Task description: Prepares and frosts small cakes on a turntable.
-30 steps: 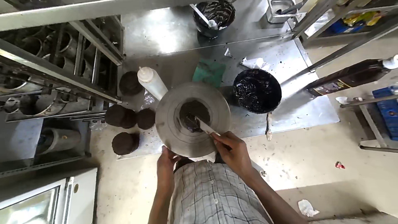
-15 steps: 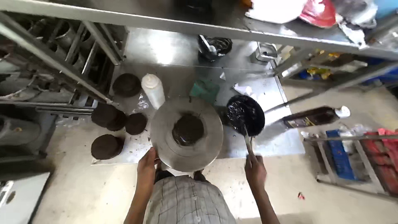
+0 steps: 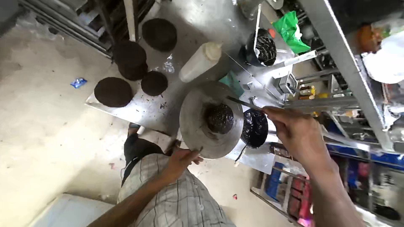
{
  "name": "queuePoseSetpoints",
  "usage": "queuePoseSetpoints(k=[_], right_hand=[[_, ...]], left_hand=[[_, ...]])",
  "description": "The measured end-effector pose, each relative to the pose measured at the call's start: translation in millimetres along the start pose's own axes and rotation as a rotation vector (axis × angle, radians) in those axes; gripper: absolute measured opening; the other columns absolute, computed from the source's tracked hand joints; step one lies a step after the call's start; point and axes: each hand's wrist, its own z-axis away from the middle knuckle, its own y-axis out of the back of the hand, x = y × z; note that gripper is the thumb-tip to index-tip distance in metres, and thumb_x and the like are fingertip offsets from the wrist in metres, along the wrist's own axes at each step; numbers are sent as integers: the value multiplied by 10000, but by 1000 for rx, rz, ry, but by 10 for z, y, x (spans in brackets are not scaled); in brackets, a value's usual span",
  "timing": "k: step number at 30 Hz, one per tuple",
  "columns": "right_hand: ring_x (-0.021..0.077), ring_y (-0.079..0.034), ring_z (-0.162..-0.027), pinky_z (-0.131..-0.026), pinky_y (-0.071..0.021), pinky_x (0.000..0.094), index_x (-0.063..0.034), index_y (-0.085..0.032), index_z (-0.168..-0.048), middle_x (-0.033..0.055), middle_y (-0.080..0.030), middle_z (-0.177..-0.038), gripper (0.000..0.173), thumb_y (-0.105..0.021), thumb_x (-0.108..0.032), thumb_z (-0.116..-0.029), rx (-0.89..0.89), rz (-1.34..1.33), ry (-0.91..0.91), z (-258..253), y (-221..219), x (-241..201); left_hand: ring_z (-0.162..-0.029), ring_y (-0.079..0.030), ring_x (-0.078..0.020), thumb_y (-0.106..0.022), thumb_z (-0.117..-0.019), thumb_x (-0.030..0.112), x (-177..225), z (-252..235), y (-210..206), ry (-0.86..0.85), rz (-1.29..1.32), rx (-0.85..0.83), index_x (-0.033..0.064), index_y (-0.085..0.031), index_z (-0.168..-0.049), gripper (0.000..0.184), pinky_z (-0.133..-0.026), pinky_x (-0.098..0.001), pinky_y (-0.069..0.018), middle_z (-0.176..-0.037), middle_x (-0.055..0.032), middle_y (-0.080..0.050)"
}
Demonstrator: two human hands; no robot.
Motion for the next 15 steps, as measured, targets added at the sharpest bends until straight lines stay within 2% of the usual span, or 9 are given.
queuePoseSetpoints(k=[1, 3, 7, 9, 10, 11, 12, 14, 15], right_hand=[[377, -697, -1031, -811, -548, 620, -141, -756, -1216, 79, -727, -1236, 355, -612, 31, -940, -57, 95, 78, -209, 83, -200], [377, -688, -989, -766, -538, 593, -117, -766, -1153, 77, -739, -1179, 326, -670, 51, -890, -154, 261, 221, -473, 126, -553], [380, -664, -871, -665, -506, 541, -51, -759, -1055, 126, -730, -1040, 214, -691, 46, -877, -238, 504, 356, -543, 75, -1050], [360, -660, -836, -629, -498, 513, -62, -763, -1047, 121, -723, -998, 214, -700, 36, -867, -229, 559, 368, -473, 71, -1160], [351, -656, -825, -620, -491, 501, -65, -765, -1049, 117, -720, -988, 222, -703, 37, -862, -228, 573, 371, -427, 66, -1187], [347, -658, -830, -623, -493, 495, -70, -769, -1062, 110, -724, -992, 242, -711, 39, -854, -233, 578, 373, -375, 63, -1207], [346, -657, -836, -628, -497, 491, -74, -768, -1071, 105, -725, -998, 257, -719, 40, -846, -238, 580, 374, -328, 57, -1219], [345, -661, -853, -644, -501, 489, -75, -766, -1086, 101, -733, -1034, 278, -713, 52, -844, -232, 574, 374, -242, 31, -1222], [342, -659, -860, -654, -500, 485, -73, -764, -1093, 100, -733, -1052, 290, -709, 61, -842, -225, 578, 375, -208, 20, -1226]], left_hand=[[-969, -741, -146, -493, -1080, 370, -58, -35, -49, 8, 27, -47, 33, -750, -1026, 428, -877, -355, -602, -1037, -40, -779], [-987, -732, -121, -502, -1076, 379, -97, -75, -99, 31, 59, -102, 32, -749, -1036, 428, -883, -333, -597, -1057, -32, -775], [-975, -729, -109, -492, -1078, 340, 68, 14, 3, -32, 18, -12, 34, -750, -1018, 404, -927, -336, -577, -995, -34, -773], [-854, -723, -108, -483, -1081, 326, 222, 35, 195, -118, -79, 83, 51, -757, -1023, 393, -827, -339, -599, -917, -27, -760], [-746, -690, -97, -496, -1077, 329, 305, 19, 300, -156, -110, 167, 58, -763, -996, 389, -706, -318, -574, -861, -23, -752], [-673, -650, -93, -518, -1072, 319, 393, -16, 398, -186, -99, 269, 52, -762, -968, 377, -637, -310, -551, -820, -25, -735], [-674, -649, -85, -544, -1062, 303, 462, -86, 479, -234, -53, 395, 41, -757, -954, 355, -647, -311, -562, -807, -24, -726], [-914, -718, -130, -544, -1054, 236, 627, -241, 600, -364, 89, 557, -8, -728, -1038, 306, -892, -385, -585, -957, -64, -758], [-990, -707, -144, -544, -1052, 218, 695, -289, 613, -421, 143, 584, -11, -705, -1104, 284, -944, -391, -559, -1030, -76, -752]])
